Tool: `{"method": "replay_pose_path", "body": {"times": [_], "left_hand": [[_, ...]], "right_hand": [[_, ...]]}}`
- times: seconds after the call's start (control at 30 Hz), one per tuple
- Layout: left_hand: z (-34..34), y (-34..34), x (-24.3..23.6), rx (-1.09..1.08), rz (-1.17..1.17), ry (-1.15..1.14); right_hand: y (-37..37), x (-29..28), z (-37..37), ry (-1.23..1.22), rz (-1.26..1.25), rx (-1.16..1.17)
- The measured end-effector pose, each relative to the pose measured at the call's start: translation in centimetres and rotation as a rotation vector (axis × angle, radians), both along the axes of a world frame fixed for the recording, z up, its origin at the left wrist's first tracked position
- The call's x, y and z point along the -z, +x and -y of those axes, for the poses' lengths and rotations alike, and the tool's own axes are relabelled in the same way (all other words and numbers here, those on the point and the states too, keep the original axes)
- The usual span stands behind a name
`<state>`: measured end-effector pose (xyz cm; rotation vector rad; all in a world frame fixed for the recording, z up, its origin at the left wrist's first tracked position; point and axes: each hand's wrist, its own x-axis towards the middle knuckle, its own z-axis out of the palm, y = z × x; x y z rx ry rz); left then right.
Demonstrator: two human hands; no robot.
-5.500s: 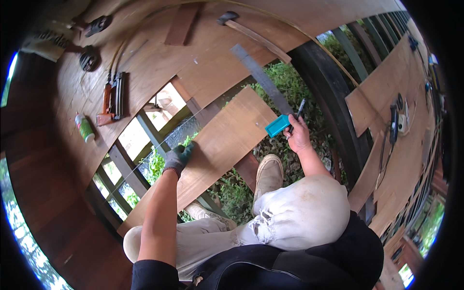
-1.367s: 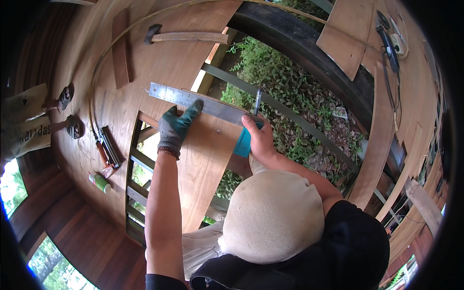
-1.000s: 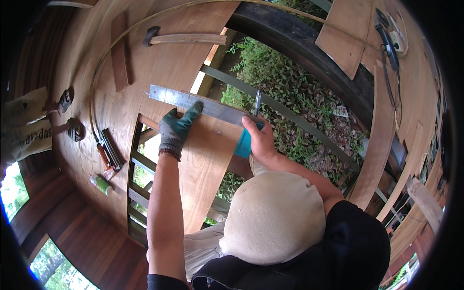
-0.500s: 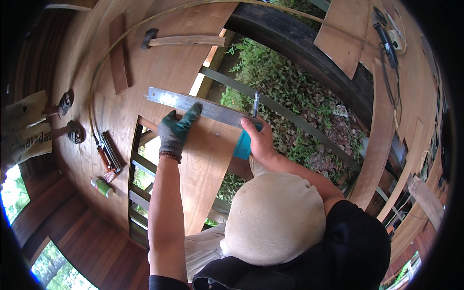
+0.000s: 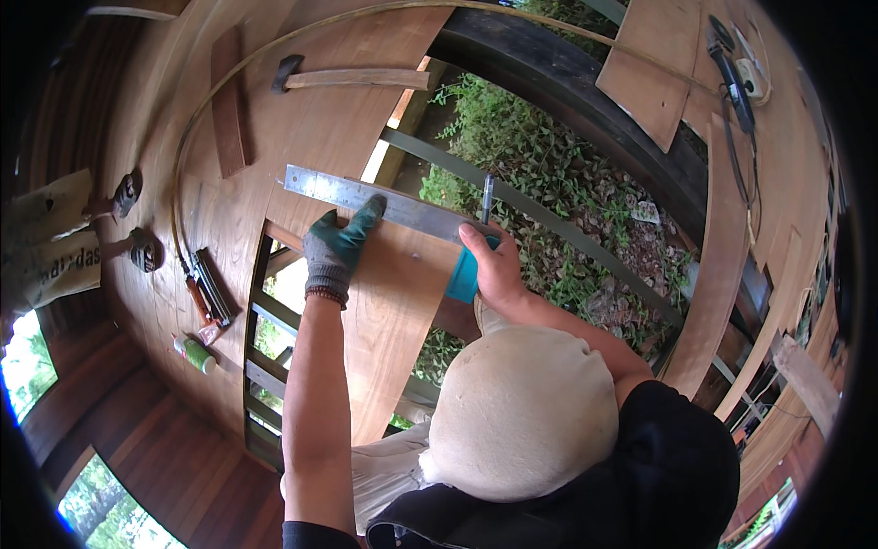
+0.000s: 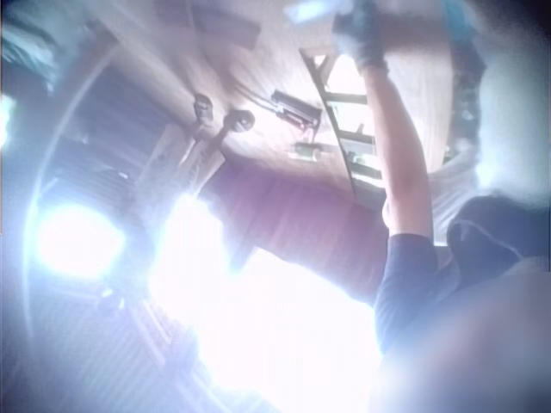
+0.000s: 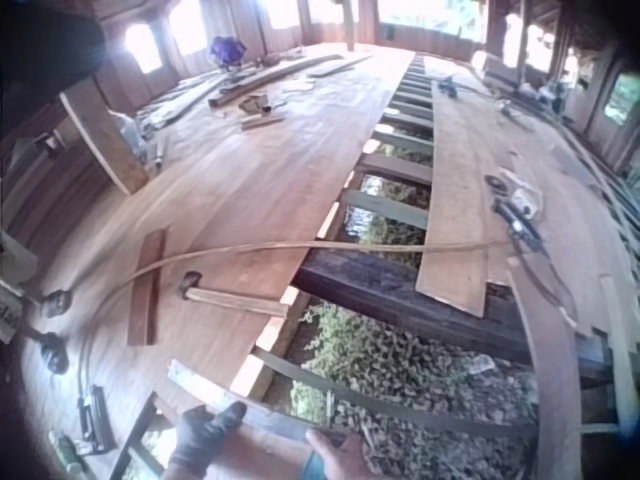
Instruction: The person measures and marks a wooden plank with a square and pencil, then uses an angle grinder to cut the plank. The person then places the cut plank into a gap in the floor.
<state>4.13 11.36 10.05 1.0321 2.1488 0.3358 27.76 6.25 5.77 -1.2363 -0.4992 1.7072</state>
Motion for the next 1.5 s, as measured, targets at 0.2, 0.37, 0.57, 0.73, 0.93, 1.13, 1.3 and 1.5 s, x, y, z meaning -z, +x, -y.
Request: {"method": "replay_pose_path", "body": {"times": [0.2, 0.37, 0.57, 0.73, 0.93, 1.13, 1.3, 1.5], "left_hand": [[0.2, -0.4, 1.0, -0.023, 0.037, 0.024], [0.1, -0.2, 0.8, -0.037, 0.066, 0.03], [0.0, -0.1, 0.6, -0.025, 0.033, 0.003], [-0.5, 1.0, 1.3, -0.132, 0.35, 0.137], [1.1, 1.0, 2.7, 0.064, 0.084, -0.042], [4.6, 1.1, 4.8, 0.057, -0.045, 0.148], [11.9, -3.3, 5.0, 0.09, -0.162, 0.053], [19.4, -7.7, 7.0, 0.099, 0.044, -0.375]], "right_hand": [[0.1, 0.3, 0.1, -0.001, 0.019, -0.007], [0.0, 0.0, -0.1, -0.014, -0.012, -0.007], [0.1, 0.8, 0.4, -0.018, -0.006, -0.001], [0.9, 3.4, 0.1, -0.049, 0.133, -0.048], [4.9, 4.3, -2.8, -0.065, 0.111, 0.089], [7.2, 4.1, -6.0, 0.086, 0.173, 0.004], [6.7, 4.2, -6.0, 0.094, 0.215, -0.077], [5.1, 5.3, -5.9, 0.115, 0.307, -0.33]]}}
